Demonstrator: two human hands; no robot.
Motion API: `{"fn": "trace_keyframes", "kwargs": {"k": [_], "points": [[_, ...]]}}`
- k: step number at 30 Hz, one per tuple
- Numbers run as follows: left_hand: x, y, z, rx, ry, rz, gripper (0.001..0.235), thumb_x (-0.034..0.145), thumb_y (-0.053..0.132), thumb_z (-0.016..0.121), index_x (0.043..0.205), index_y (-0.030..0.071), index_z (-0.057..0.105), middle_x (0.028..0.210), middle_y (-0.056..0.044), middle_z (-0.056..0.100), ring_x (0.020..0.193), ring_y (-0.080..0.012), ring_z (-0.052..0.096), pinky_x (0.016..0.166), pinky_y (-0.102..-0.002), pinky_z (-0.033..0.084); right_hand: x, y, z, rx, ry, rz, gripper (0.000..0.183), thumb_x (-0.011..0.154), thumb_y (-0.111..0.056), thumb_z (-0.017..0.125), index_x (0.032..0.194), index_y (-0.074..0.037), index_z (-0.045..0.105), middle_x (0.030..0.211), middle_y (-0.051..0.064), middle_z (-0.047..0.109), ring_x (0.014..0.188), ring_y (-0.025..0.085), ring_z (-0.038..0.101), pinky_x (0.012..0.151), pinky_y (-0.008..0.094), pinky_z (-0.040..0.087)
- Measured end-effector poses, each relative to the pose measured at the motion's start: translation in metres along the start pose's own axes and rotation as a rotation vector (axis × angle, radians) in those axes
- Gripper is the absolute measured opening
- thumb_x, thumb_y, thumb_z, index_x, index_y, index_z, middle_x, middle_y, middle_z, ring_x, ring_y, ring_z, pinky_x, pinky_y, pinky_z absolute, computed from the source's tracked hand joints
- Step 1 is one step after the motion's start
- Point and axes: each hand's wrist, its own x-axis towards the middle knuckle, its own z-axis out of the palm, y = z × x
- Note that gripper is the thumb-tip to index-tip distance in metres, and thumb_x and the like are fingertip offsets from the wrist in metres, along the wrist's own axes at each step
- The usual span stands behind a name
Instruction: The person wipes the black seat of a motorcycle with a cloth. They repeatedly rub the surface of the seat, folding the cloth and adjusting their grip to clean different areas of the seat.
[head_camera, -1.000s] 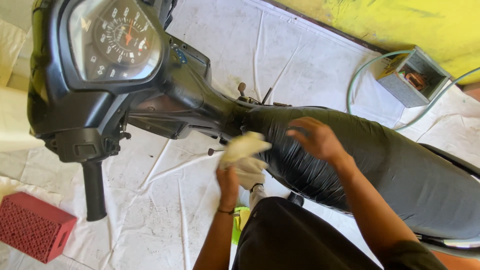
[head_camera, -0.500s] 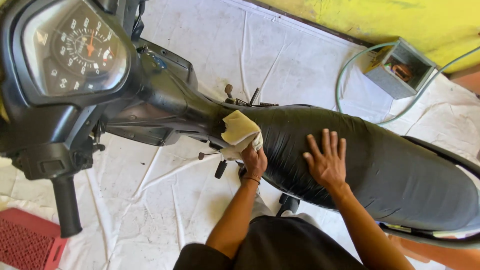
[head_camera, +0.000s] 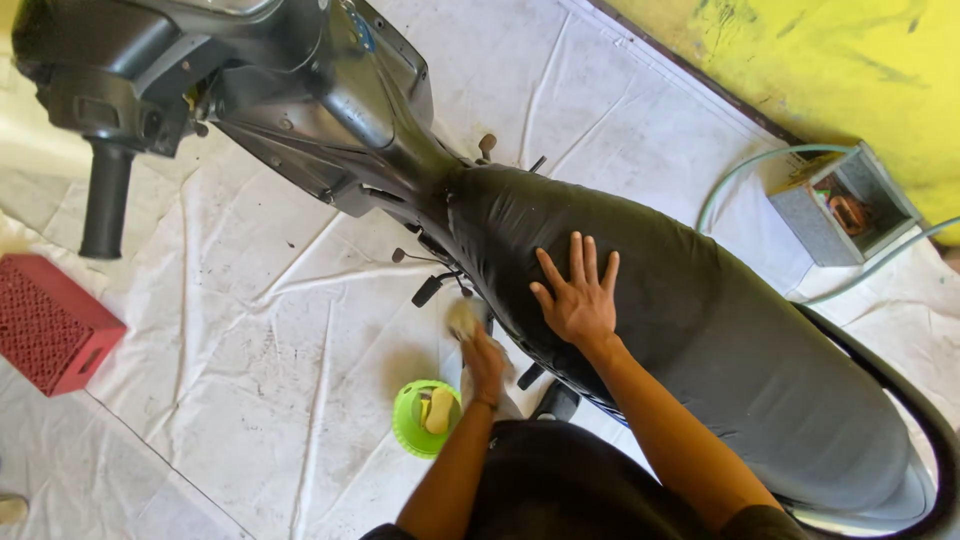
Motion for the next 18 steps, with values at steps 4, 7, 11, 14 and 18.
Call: {"fn": "trace_keyframes", "kwargs": {"k": [4,7,11,14,18], "points": [[0.094,0.046,-0.015,-0.485,0.139,-0.072,0.034,0.095,0.002,0.054,0.128,-0.009,0.057,0.115,-0.040,0.060,0.110,-0.0561,0.058,0.102,-0.060,0.046,-0.001,0.005,0.004,0.100,0.079,-0.037,0.064,0.102,-0.071,0.026,0.159,-0.043,0.030,0.172,0.015,0.009,0.159,0.034,0.002,0.122,0.067,-0.009],[0.087,0.093,-0.062,-0.708,0.111,-0.239,0.040,0.105,0.020,0.052,0.136,-0.006,0.049,0.129,-0.035,0.056,0.122,-0.0485,0.055,0.109,-0.052,0.042,-0.010,0.020,0.021,0.273,0.126,-0.085,0.058,0.107,-0.064,0.024,0.157,-0.039,0.039,0.171,0.014,0.017,0.159,0.033,0.008,0.123,0.064,-0.007],[0.022,0.112,-0.059,-0.634,0.017,-0.119,0.068,0.106,0.022,0.053,0.152,-0.016,0.020,0.150,-0.044,0.025,0.142,-0.0598,0.024,0.120,-0.060,0.020,-0.026,0.062,0.004,0.861,0.233,-0.275,0.051,0.112,-0.037,0.034,0.157,-0.014,0.042,0.158,0.023,0.041,0.148,0.040,0.033,0.125,0.058,0.018],[-0.027,0.139,-0.072,-0.632,0.012,-0.004,0.072,0.104,0.022,0.056,0.154,-0.015,0.019,0.156,-0.042,0.018,0.144,-0.0606,0.014,0.120,-0.062,0.012,-0.073,0.093,0.012,0.525,0.421,-0.315,0.051,0.108,-0.040,0.047,0.151,-0.013,0.053,0.148,0.019,0.056,0.139,0.036,0.050,0.120,0.052,0.033],[-0.069,0.157,-0.101,-0.685,-0.024,0.193,0.059,0.103,0.021,0.054,0.151,-0.009,0.037,0.161,-0.031,0.023,0.150,-0.0497,0.017,0.123,-0.057,0.008,-0.130,0.119,0.015,0.327,0.307,-0.235,0.052,0.107,-0.049,0.042,0.151,-0.025,0.053,0.148,0.012,0.058,0.143,0.029,0.049,0.124,0.052,0.027]]}}
